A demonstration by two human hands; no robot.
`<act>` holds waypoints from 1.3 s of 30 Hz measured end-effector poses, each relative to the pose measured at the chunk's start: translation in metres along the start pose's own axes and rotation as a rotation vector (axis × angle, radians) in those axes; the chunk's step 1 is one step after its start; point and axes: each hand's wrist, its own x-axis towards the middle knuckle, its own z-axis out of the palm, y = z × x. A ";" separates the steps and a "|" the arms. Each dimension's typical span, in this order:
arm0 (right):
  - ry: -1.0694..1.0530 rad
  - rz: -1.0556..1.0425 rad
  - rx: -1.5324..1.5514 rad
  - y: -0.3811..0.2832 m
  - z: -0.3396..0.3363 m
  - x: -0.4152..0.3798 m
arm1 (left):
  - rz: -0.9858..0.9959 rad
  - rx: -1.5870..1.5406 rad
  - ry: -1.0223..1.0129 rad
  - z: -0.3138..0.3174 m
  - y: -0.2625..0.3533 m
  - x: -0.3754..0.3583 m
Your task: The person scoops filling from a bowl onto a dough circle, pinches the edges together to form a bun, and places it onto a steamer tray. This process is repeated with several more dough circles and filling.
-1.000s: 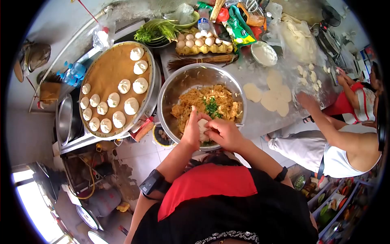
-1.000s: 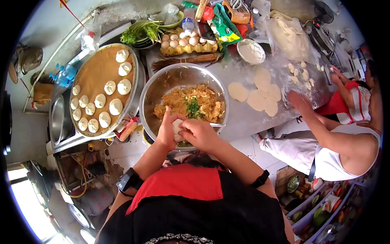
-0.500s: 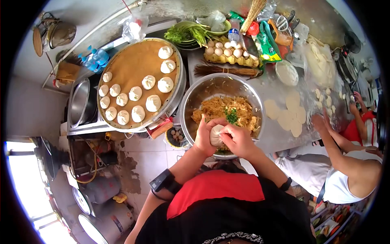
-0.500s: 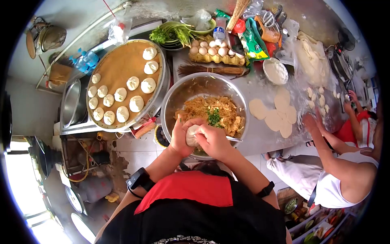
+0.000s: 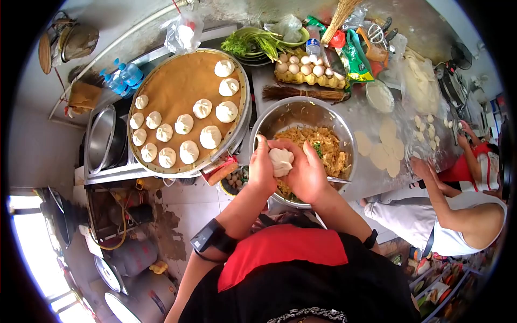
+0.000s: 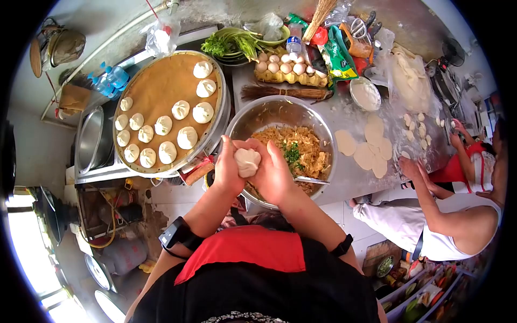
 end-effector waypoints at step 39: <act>0.677 -0.498 -0.079 0.040 -0.009 -0.082 | 0.382 1.145 0.037 -0.138 0.194 0.281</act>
